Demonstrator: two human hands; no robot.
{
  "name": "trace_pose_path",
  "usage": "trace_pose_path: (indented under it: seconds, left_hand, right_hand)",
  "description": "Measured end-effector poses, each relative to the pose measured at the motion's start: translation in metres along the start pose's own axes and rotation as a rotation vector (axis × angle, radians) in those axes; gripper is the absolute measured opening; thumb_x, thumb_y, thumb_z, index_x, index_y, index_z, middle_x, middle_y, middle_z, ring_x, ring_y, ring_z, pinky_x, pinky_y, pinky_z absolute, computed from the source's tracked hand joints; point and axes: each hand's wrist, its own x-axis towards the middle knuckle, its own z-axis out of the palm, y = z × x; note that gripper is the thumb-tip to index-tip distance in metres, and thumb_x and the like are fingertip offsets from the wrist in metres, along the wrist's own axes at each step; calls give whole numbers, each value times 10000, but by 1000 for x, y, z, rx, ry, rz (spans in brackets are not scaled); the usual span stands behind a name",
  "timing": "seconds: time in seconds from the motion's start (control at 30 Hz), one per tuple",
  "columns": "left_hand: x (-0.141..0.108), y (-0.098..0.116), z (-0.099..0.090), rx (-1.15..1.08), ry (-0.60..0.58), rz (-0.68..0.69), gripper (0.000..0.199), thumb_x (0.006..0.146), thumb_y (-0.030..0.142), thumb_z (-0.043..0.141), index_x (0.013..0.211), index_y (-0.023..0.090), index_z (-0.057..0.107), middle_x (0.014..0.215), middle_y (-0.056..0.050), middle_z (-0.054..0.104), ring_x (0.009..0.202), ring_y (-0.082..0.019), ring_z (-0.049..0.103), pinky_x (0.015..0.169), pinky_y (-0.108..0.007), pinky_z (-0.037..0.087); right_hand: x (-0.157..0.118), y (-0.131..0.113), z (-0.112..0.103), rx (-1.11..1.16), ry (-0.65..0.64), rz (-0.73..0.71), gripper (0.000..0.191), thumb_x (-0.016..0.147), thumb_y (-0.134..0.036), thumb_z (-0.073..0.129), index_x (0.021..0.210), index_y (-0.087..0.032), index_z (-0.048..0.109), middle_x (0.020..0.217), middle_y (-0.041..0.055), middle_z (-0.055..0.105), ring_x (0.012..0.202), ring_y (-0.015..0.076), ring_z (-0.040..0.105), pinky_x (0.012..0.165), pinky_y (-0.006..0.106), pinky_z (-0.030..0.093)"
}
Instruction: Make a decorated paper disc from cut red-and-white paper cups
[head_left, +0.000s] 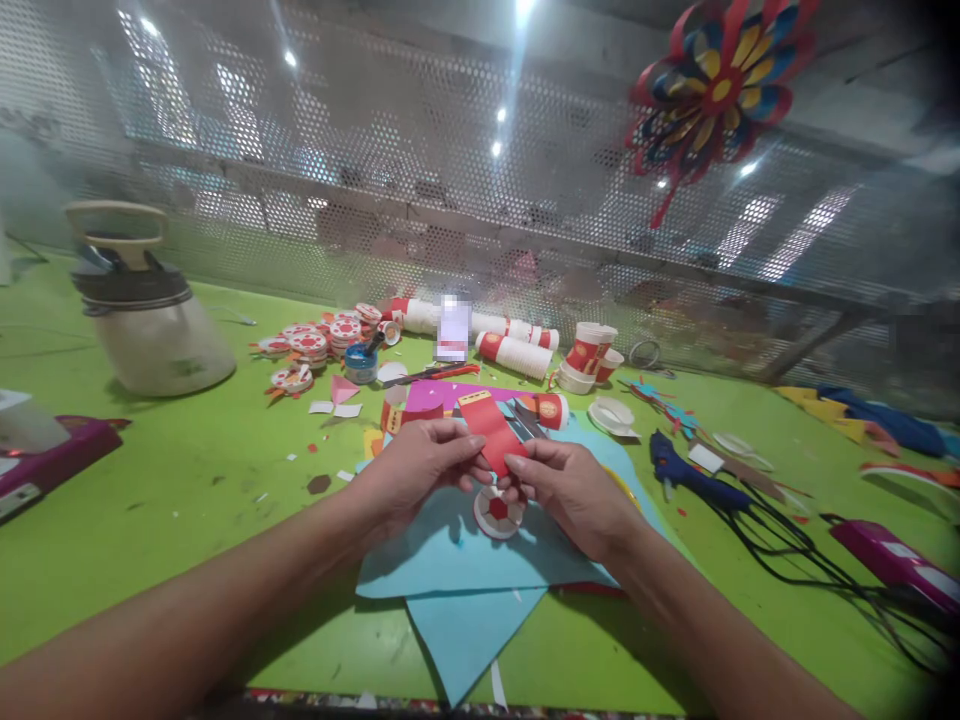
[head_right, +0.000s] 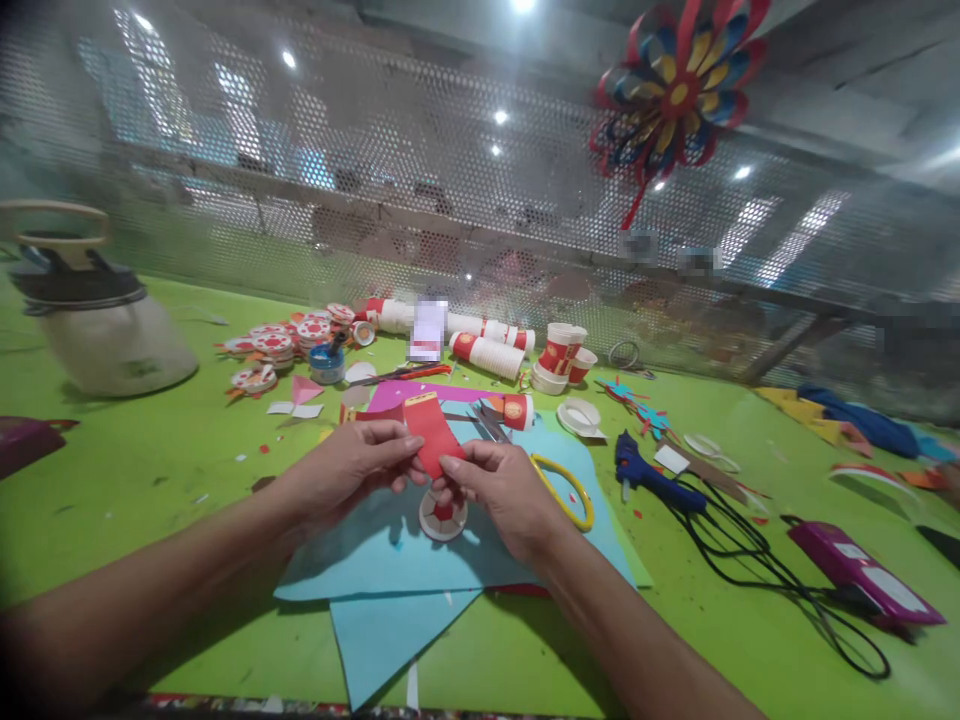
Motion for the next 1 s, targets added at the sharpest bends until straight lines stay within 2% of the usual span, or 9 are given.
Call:
trace_pose_path:
  seconds: [0.17, 0.33, 0.4, 0.5, 0.63, 0.7, 0.8, 0.9, 1.0]
  left_hand:
    - [-3, 0, 4, -5, -11, -14, 194, 666, 257, 776, 664, 127, 632, 639, -14, 647, 637, -124, 623, 554, -201, 451]
    - [-5, 1, 4, -15, 15, -12, 180, 674, 253, 757, 653, 133, 624, 637, -24, 648, 636, -136, 621, 542, -213, 454]
    - [-4, 1, 2, -16, 36, -14, 167, 705, 252, 733, 668, 131, 623, 642, -43, 664, 625, -133, 619, 538, -210, 460]
    - [0, 1, -2, -21, 74, -11, 150, 749, 233, 688, 681, 141, 592, 639, -46, 667, 618, -135, 640, 519, -200, 463]
    - [2, 0, -4, -27, 95, -15, 180, 785, 210, 649, 676, 168, 513, 578, -24, 640, 587, -158, 675, 462, -195, 446]
    - [1, 0, -2, -27, 91, -10, 213, 791, 227, 652, 677, 181, 478, 562, -23, 638, 560, -165, 674, 448, -203, 447]
    - [-2, 1, 2, -36, 83, 6, 236, 783, 220, 668, 697, 192, 450, 530, 1, 622, 485, -137, 635, 452, -207, 452]
    - [-3, 2, 3, -40, 79, 9, 239, 769, 189, 671, 704, 191, 441, 525, 7, 624, 449, -107, 601, 462, -196, 447]
    - [-1, 2, 0, -19, 83, 9, 232, 759, 195, 674, 701, 186, 449, 572, -24, 657, 524, -136, 651, 459, -191, 440]
  right_hand:
    - [1, 5, 0, -53, 75, -43, 216, 790, -339, 713, 726, -138, 667, 652, 2, 668, 560, 90, 549, 575, 235, 426]
    - [-4, -6, 6, -205, 109, -53, 270, 797, -406, 675, 694, -158, 653, 617, -1, 639, 549, 109, 538, 565, 255, 432]
    - [-10, -14, 2, -352, 167, -80, 268, 821, -419, 635, 730, -169, 665, 642, 8, 648, 579, 129, 556, 584, 269, 443]
    - [-23, -23, -19, -653, 240, -109, 279, 869, -427, 556, 797, -184, 670, 713, 31, 673, 641, 164, 591, 633, 300, 462]
    - [-42, -19, -59, -1210, 201, -157, 290, 911, -380, 471, 894, -173, 673, 898, 105, 669, 843, 246, 593, 769, 384, 453]
    - [-50, -11, -75, -1420, 132, -124, 289, 915, -354, 455, 965, -166, 670, 971, 132, 636, 915, 273, 569, 812, 415, 440]
    - [-55, -2, -84, -1568, 54, -61, 297, 906, -287, 445, 1105, -166, 630, 1034, 140, 583, 934, 269, 554, 801, 392, 442]
    - [-53, 1, -81, -1631, 77, -20, 412, 876, -240, 451, 1275, -187, 539, 1045, 133, 564, 909, 258, 557, 765, 363, 434]
    - [-48, -1, -77, -1675, 90, 71, 538, 821, -230, 492, 1359, -230, 469, 1003, 123, 575, 854, 261, 569, 685, 330, 398]
